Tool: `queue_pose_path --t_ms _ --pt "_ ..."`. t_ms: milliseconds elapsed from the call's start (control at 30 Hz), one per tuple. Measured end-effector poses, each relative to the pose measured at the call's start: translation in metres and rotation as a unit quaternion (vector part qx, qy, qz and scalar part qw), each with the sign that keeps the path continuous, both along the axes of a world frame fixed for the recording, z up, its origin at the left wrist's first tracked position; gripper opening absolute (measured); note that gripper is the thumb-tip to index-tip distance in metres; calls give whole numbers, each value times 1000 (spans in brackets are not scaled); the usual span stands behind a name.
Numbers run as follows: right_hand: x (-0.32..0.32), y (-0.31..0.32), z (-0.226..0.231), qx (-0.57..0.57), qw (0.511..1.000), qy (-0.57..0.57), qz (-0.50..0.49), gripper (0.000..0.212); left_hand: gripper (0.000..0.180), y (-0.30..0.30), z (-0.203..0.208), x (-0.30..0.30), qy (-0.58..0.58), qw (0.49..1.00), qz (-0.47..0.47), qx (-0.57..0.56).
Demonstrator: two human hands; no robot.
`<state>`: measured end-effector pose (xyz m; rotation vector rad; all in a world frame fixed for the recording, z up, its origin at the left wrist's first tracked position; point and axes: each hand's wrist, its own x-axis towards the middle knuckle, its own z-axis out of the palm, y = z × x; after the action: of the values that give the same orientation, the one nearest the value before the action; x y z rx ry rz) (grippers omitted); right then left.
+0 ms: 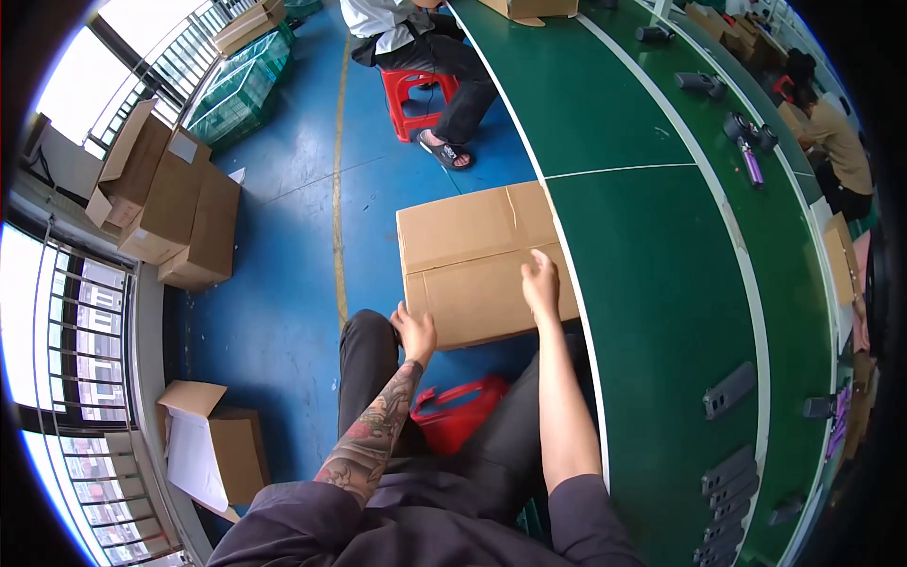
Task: Assembling electronic devices by inserting batteries, attaching covers, and placing finished units into a foam-lined shipping box.
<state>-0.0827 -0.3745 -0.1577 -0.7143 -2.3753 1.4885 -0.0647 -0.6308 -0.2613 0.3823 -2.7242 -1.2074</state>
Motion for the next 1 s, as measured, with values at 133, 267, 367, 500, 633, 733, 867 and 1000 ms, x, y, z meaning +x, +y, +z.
queue_pose_path --t_ms 133,267,367,500,633,733,867,1000 --pt "19 128 -137 191 959 -149 -146 48 82 -33 -52 20 -303 931 94 178" --pt "41 226 -184 233 921 -258 -176 78 76 -5 -28 15 -386 825 21 412" --pt "42 233 -208 240 910 -300 -155 97 66 -22 -39 11 -346 817 103 450" --pt "-7 228 -209 262 889 -309 -214 99 66 -50 -78 6 -298 805 141 494" --pt "-13 282 -195 189 915 -287 -210 100 62 -34 -77 1 -277 827 157 464" --pt "-17 298 -161 55 927 -297 -222 99 70 -30 -73 4 -258 864 149 405" --pt "-14 247 -150 15 925 -295 -239 96 70 -76 -78 -18 -231 887 122 382" --pt "17 202 -147 2 929 -287 -235 88 65 -140 -91 -43 -238 891 100 375"
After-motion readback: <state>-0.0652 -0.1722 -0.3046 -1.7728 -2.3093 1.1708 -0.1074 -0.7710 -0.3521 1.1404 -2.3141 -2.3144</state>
